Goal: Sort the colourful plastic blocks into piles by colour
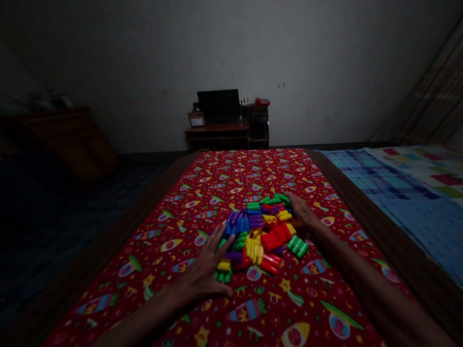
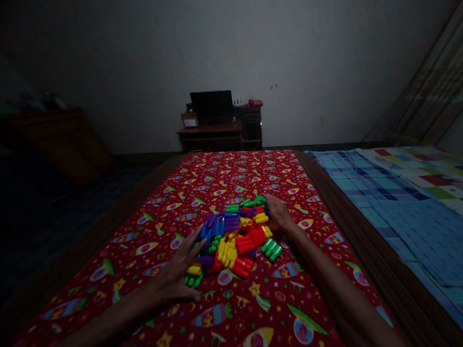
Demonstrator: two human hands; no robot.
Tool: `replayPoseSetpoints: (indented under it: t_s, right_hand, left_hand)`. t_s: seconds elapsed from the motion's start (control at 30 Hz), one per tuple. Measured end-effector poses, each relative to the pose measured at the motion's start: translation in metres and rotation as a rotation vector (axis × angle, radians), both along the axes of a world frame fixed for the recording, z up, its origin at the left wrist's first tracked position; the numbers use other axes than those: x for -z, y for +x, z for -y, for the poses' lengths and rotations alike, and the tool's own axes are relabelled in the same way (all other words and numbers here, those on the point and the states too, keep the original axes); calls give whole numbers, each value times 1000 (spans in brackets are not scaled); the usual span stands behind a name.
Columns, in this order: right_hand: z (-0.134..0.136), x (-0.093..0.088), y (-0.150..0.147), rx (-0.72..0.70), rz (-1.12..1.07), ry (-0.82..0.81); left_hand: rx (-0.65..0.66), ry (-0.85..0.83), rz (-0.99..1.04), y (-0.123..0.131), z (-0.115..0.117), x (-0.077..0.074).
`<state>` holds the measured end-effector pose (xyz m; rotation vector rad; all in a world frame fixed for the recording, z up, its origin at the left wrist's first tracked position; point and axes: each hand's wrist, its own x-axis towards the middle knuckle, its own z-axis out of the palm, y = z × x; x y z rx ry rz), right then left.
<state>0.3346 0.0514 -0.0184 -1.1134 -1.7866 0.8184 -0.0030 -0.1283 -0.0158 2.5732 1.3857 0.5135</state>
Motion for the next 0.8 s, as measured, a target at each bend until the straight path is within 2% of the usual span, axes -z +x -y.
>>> replayPoseSetpoints:
  t_s: [0.1, 0.2, 0.3, 0.4, 0.5, 0.57, 0.67, 0.73, 0.8]
  right_hand:
    - [15, -6, -20, -4, 65, 13]
    - [31, -16, -35, -72, 60, 1]
    - [43, -25, -44, -127, 29, -23]
    - [43, -30, -43, -155, 6, -26]
    - [35, -29, -34, -108, -22, -24]
    - [31, -26, -31, -76, -29, -52]
    - [31, -22, -34, -103, -50, -100]
    - [34, -22, -39, -117, -93, -122]
    - [35, -22, -41, -109, -156, -147]
  left_hand:
    - [45, 9, 9, 35, -22, -8]
    - [-2, 11, 25, 55, -52, -10]
    - [-49, -17, 35, 56, -79, -9]
    - [-34, -34, 29, 48, -89, -13]
    - [-8, 70, 8, 47, -75, -25]
    - [82, 191, -45, 59, -56, -34]
    - [392, 307, -176, 97, -25, -44]
    - [567, 369, -228, 127, -13, -46]
    - [610, 421, -249, 151, -13, -46]
